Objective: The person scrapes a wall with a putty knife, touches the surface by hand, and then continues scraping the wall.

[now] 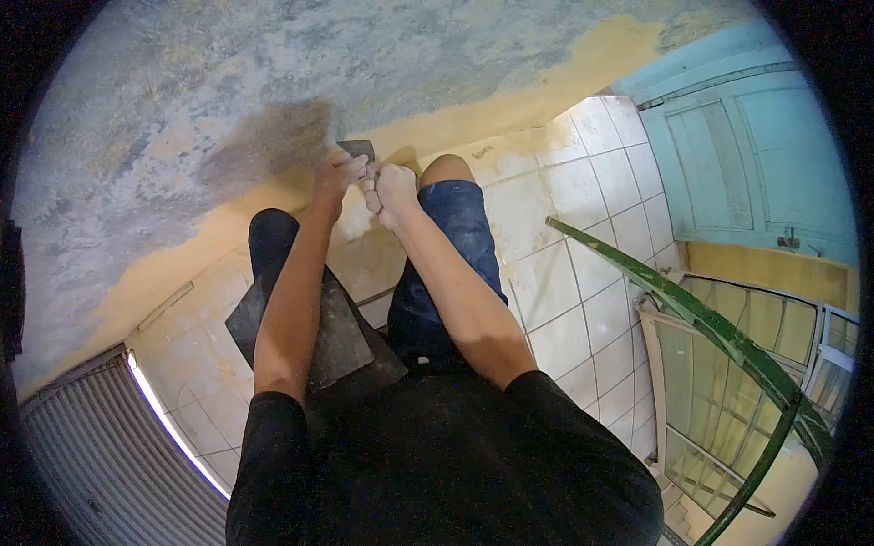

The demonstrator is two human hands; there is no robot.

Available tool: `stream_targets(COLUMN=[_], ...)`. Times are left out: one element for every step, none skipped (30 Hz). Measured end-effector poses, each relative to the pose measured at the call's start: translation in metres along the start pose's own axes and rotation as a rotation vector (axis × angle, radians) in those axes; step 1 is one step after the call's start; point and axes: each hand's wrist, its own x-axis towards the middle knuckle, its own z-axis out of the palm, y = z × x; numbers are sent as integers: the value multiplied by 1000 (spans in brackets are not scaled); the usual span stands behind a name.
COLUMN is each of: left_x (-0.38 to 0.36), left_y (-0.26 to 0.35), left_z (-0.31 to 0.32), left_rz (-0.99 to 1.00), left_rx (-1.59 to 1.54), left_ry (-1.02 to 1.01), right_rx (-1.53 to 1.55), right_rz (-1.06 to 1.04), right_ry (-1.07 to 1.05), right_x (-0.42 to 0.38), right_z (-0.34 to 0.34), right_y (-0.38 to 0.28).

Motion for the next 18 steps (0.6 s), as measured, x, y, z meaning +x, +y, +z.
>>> stream_targets(left_x=[7, 15, 16, 15, 15, 14, 12, 8, 10, 18, 27, 22, 10, 1, 4, 11, 18, 14], left_y=[-11, -21, -22, -22, -23, -17, -12, -10, -21, -31, -40, -30, -11, -3, -11, -20, -28, -22], left_z=[-8, -13, -12, -13, -14, -13, -13, -12, -13, -14, -15, -12, -8, -6, -10, -13, -13, -9], left_rz=[2, 9, 12, -10, -33, -32, -39, -52, -61, -42, -21, -18, -24, -37, -46, -22, 8, 11], left_rx=[14, 28, 27, 52, 79, 80, 73, 66, 67, 39, 10, 9, 43, 77, 76, 83, 89, 88], left_ry=[-37, -82, -89, -88, -84, -83, -77, -75, -80, -60, -38, -40, -46, -50, -49, -48, -51, -60], right_rx=[0, 23, 45, 45, 25, 4, 4, 4, 6, 8, 3, -4, -5, -13, -21, -19, -22, -26], right_rz=[6, 11, 9, 4, 7, 13, 16, -3, -24, -30, -25, -18, -21, -20, -16, -13, -26, -42], right_ry=[3, -10, -26, -25, -25, -25, -27, -31, -30, -27, -15, -5, -7, -15, -19, -11, -29, -49], right_x=[2, 6, 7, 5, 3, 2, 6, 10, 12, 10, 7, 7, 9, 10, 10, 13, 18, 22], right_z=[-1, 0, 2, 0, -2, -2, -1, 0, -3, -3, -2, 0, 1, 0, -3, -7, -7, -7], right_y=[5, 7, 4, 1, 0, 1, 3, 7, 10, 9, 7, 5, 3, 5, 8, 12, 14, 13])
